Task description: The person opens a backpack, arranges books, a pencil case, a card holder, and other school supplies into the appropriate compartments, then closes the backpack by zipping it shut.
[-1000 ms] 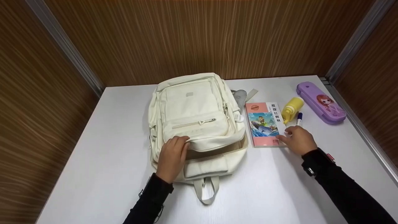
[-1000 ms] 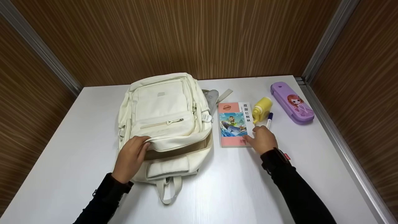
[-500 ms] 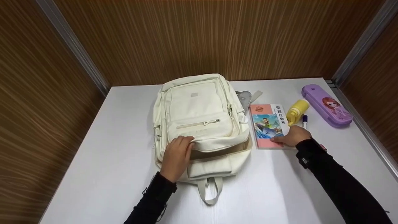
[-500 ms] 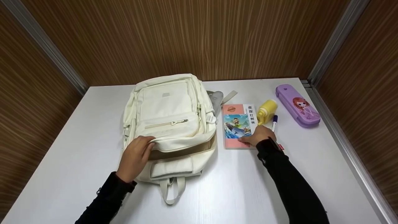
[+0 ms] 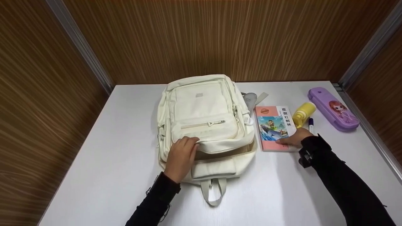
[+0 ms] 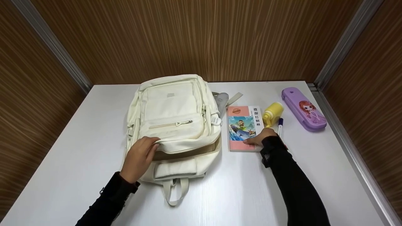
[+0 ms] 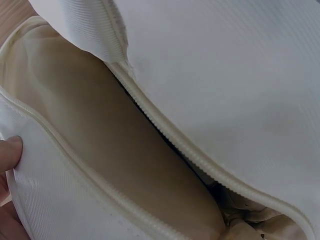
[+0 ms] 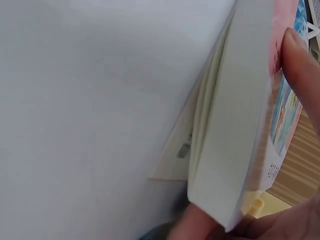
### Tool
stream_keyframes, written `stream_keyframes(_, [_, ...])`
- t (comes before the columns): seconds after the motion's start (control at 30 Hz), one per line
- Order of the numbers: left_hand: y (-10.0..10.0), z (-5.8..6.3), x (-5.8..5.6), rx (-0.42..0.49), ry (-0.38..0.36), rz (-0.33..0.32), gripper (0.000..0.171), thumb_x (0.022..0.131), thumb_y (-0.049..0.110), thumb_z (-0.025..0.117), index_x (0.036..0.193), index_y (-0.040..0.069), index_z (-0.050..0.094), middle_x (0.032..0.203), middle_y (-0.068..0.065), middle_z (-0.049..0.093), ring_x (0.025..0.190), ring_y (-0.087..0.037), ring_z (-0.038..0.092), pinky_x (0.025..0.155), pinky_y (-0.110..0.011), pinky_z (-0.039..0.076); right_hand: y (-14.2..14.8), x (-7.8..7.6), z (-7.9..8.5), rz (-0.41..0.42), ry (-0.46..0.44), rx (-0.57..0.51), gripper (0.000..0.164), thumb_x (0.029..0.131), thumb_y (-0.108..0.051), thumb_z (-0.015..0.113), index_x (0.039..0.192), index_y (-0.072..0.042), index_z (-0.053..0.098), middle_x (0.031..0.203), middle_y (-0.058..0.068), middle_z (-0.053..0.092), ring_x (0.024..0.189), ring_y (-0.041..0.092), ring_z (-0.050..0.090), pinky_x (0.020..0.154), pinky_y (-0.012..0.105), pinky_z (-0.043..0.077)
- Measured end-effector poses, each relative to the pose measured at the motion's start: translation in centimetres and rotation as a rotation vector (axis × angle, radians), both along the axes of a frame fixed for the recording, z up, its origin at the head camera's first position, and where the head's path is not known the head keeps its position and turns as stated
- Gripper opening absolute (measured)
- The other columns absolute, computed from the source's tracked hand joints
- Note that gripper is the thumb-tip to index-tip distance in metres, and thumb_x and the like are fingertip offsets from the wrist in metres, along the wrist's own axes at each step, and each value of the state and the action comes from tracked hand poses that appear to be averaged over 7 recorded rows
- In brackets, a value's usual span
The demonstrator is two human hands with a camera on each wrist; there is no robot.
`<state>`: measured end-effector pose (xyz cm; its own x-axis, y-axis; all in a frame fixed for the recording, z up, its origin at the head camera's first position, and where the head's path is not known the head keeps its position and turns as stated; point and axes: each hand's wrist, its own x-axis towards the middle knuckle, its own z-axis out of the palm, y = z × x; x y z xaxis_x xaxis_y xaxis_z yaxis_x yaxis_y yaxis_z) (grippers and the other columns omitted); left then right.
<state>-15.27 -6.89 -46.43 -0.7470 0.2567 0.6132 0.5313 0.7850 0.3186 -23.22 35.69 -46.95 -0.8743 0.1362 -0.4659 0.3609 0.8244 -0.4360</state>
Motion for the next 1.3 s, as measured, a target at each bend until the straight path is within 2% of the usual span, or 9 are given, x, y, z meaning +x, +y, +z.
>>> stream_keyframes(0.23, [0.1, 0.2, 0.1, 0.004, -0.017, -0.008, 0.017, 0.096, 0.02, 0.06, 0.109, 0.012, 0.066, 0.093, -0.002, 0.067, 0.084, -0.019, 0.064, 0.076, -0.033, 0.054, -0.4, 0.2, 0.5, -0.103, -0.001, -0.027, 0.115, 0.072, -0.057, 0.078, 0.137, 0.021, 0.026, 0.129, 0.036, 0.042, 0.111, 0.039, 0.048, 0.107, 0.052, 0.04])
stream_keyframes(0.3, [0.1, 0.3, 0.1, 0.006, -0.016, -0.009, 0.017, 0.096, 0.02, 0.06, 0.109, 0.011, 0.067, 0.093, -0.002, 0.067, 0.085, -0.019, 0.065, 0.076, -0.034, 0.054, -0.3, 0.2, 0.5, -0.101, -0.006, -0.049, 0.112, 0.075, -0.055, 0.077, 0.138, 0.022, 0.024, 0.13, 0.035, 0.041, 0.112, 0.039, 0.047, 0.107, 0.051, 0.039])
stream_keyframes(0.43, [0.0, 0.6, 0.0, 0.027, -0.017, -0.027, 0.017, 0.096, 0.019, 0.06, 0.108, 0.009, 0.067, 0.093, -0.004, 0.067, 0.086, -0.021, 0.065, 0.077, -0.035, 0.054, 0.1, 0.1, 0.4, -0.064, -0.013, -0.1, 0.095, 0.086, -0.05, 0.067, 0.138, 0.02, 0.029, 0.122, 0.028, 0.049, 0.104, 0.03, 0.052, 0.091, 0.039, 0.047])
stream_keyframes(0.53, [-0.1, 0.9, -0.1, 0.06, -0.039, -0.05, 0.017, 0.096, 0.017, 0.06, 0.108, 0.007, 0.067, 0.094, -0.006, 0.067, 0.087, -0.022, 0.064, 0.08, -0.035, 0.053, 0.1, 0.4, 0.6, -0.107, -0.019, -0.355, 0.076, 0.098, -0.037, 0.053, 0.144, 0.016, 0.023, 0.109, 0.013, 0.059, 0.093, 0.016, 0.061, 0.085, 0.032, 0.053])
stream_keyframes(0.6, [-0.3, 1.2, -0.3, 0.085, -0.057, -0.064, 0.018, 0.097, 0.017, 0.059, 0.108, 0.005, 0.067, 0.094, -0.007, 0.066, 0.088, -0.022, 0.064, 0.082, -0.034, 0.053, -0.2, 0.9, 0.9, -0.148, -0.01, -0.525, 0.067, 0.103, -0.029, 0.043, 0.148, 0.012, 0.016, 0.108, 0.009, 0.061, 0.087, 0.01, 0.064, 0.084, 0.031, 0.056])
stream_keyframes(0.67, [-0.4, 1.5, -0.4, 0.107, -0.064, -0.069, 0.018, 0.097, 0.017, 0.059, 0.107, 0.005, 0.067, 0.094, -0.007, 0.066, 0.088, -0.022, 0.064, 0.081, -0.034, 0.053, -0.5, 1.5, 1.3, -0.184, 0.018, -0.665, 0.063, 0.105, -0.025, 0.036, 0.15, 0.01, 0.009, 0.104, 0.005, 0.061, 0.083, 0.007, 0.066, 0.085, 0.03, 0.058])
stream_keyframes(0.87, [-0.4, 2.4, -1.1, 0.171, -0.034, -0.072, 0.017, 0.097, 0.016, 0.06, 0.105, 0.005, 0.069, 0.092, -0.007, 0.066, 0.085, -0.022, 0.063, 0.077, -0.034, 0.052, -0.1, 3.8, 2.6, -0.171, 0.129, -0.756, 0.067, 0.106, -0.03, 0.032, 0.153, 0.006, 0.001, 0.091, -0.008, 0.063, 0.081, 0.004, 0.066, 0.076, 0.023, 0.058])
stream_keyframes(1.1, [0.1, 4.1, -1.8, 0.224, 0.003, -0.051, 0.017, 0.097, 0.016, 0.059, 0.104, 0.004, 0.069, 0.092, -0.009, 0.065, 0.086, -0.023, 0.061, 0.078, -0.034, 0.051, 1.2, 7.5, 4.5, -0.208, 0.059, -0.95, 0.069, 0.104, -0.034, 0.042, 0.148, 0.008, 0.009, 0.089, -0.006, 0.069, 0.079, 0.005, 0.066, 0.069, 0.017, 0.055])
stream_keyframes(1.3, [0.4, 5.4, -2.4, 0.249, 0.037, -0.034, 0.019, 0.098, 0.017, 0.057, 0.105, 0.004, 0.069, 0.093, -0.01, 0.064, 0.088, -0.024, 0.061, 0.08, -0.035, 0.051, 1.6, 10.6, 5.4, -0.142, -0.006, -0.9, 0.072, 0.105, -0.033, 0.039, 0.148, 0.012, 0.002, 0.093, -0.004, 0.07, 0.079, 0.005, 0.064, 0.066, 0.017, 0.054])
